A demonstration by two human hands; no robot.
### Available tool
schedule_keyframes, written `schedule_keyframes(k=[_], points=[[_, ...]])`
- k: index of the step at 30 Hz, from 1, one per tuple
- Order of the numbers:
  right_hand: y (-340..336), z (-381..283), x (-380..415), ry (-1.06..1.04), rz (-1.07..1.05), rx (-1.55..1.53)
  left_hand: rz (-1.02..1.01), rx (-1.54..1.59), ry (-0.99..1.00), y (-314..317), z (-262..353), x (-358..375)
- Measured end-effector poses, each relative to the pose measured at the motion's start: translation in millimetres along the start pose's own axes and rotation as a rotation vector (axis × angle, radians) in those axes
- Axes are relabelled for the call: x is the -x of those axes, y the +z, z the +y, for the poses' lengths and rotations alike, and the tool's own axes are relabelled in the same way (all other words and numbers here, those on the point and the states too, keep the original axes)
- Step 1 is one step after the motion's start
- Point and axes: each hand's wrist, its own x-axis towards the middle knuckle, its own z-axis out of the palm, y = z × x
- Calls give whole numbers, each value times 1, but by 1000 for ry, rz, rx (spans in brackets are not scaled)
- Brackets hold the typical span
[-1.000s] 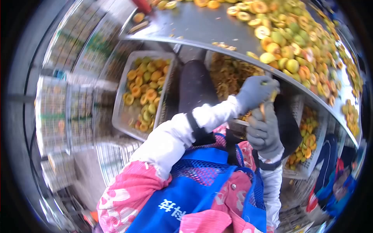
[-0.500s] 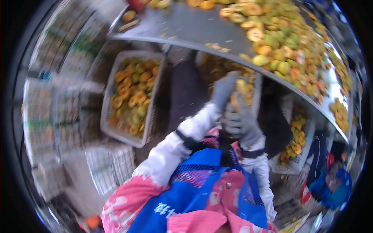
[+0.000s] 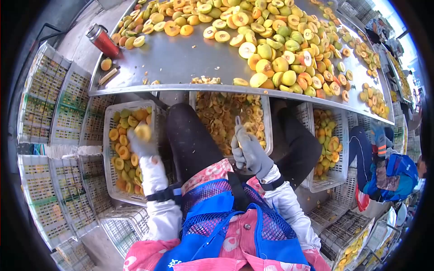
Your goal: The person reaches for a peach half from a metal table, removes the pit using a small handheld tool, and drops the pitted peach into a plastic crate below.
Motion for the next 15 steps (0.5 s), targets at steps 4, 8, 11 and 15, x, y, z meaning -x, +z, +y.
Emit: schedule_keyframes(k=[4, 8, 11, 15], points=[[-14, 2, -16, -39, 59, 50, 472, -1119, 61, -167, -1, -51], [-29, 6, -23, -48, 153, 83, 229, -1176, 50, -257, -27, -104], [-33, 7, -22, -115, 161, 135, 150, -1160, 706, -74, 15, -63], [-49, 11, -21, -229, 116, 149, -558, -884, 906, 186, 31, -14]])
